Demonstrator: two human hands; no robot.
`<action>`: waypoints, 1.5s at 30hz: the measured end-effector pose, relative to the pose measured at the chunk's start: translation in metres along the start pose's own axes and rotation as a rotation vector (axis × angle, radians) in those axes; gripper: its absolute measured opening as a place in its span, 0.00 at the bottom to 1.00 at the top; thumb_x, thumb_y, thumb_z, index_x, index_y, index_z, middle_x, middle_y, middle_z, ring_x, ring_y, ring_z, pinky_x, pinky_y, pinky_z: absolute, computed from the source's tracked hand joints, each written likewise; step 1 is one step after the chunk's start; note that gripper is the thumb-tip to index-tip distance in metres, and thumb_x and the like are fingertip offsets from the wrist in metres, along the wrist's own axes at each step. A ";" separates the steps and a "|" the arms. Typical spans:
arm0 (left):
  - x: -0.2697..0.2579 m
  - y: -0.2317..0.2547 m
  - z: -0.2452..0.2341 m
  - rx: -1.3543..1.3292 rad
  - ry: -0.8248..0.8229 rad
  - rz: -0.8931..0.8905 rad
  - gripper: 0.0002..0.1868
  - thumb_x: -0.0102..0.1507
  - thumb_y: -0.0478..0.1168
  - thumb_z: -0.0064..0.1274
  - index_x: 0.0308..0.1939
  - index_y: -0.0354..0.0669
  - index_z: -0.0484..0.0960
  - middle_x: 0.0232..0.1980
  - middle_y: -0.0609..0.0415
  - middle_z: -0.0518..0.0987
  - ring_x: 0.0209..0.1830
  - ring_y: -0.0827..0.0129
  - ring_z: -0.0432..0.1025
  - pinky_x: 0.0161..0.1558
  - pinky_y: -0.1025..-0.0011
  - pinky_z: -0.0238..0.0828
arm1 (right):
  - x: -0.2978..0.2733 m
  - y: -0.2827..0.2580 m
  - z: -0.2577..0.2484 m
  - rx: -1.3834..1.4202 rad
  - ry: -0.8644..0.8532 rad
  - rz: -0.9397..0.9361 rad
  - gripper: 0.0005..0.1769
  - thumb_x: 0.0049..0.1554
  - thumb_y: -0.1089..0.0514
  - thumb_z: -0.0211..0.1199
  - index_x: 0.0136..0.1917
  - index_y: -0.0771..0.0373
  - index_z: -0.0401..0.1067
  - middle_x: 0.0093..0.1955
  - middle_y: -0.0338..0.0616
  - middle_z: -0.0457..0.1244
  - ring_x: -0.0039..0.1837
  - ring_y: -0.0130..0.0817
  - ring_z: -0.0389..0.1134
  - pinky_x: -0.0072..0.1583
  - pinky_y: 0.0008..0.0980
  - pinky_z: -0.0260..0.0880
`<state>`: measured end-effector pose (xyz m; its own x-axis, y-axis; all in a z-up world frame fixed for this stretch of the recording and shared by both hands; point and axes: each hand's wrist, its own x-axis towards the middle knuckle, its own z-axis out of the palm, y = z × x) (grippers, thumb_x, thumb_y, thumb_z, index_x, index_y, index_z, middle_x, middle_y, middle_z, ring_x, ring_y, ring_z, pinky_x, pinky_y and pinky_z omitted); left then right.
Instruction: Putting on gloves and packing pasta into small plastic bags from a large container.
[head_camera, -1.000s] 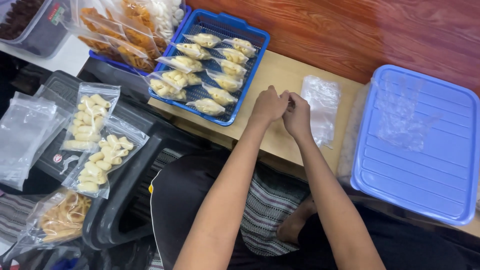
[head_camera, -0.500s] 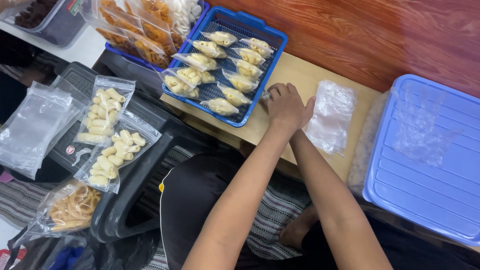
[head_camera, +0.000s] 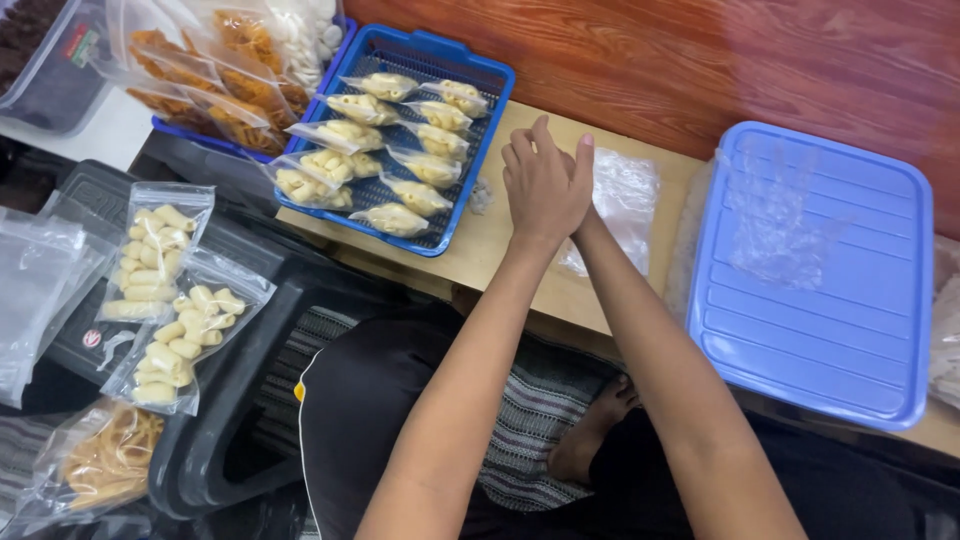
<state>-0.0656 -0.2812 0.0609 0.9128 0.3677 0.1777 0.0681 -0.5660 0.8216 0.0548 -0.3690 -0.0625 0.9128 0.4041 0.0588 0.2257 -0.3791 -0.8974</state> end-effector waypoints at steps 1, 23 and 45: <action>-0.003 0.003 0.007 -0.004 -0.010 0.010 0.39 0.70 0.60 0.33 0.69 0.25 0.62 0.58 0.35 0.65 0.63 0.36 0.61 0.63 0.43 0.61 | -0.005 0.035 -0.017 -0.004 0.004 0.002 0.26 0.56 0.50 0.68 0.65 0.59 0.70 0.62 0.59 0.62 0.55 0.54 0.73 0.52 0.43 0.76; -0.074 0.049 0.123 -0.328 -0.794 -0.002 0.42 0.63 0.41 0.45 0.78 0.26 0.49 0.59 0.35 0.69 0.66 0.46 0.68 0.63 0.53 0.71 | -0.171 0.057 -0.307 -0.829 0.373 0.586 0.32 0.61 0.37 0.66 0.61 0.70 0.74 0.57 0.70 0.66 0.61 0.73 0.68 0.57 0.64 0.70; -0.057 0.055 0.085 -0.203 -0.814 0.045 0.43 0.64 0.48 0.52 0.76 0.27 0.56 0.60 0.38 0.67 0.61 0.52 0.72 0.56 0.61 0.79 | -0.165 0.041 -0.284 -0.519 0.129 0.577 0.12 0.54 0.59 0.65 0.50 0.69 0.77 0.33 0.57 0.70 0.39 0.46 0.75 0.47 0.43 0.73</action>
<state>-0.0795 -0.3955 0.0501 0.9239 -0.3429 -0.1699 0.0221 -0.3954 0.9182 0.0098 -0.6875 0.0147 0.9594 -0.0628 -0.2750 -0.1947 -0.8528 -0.4846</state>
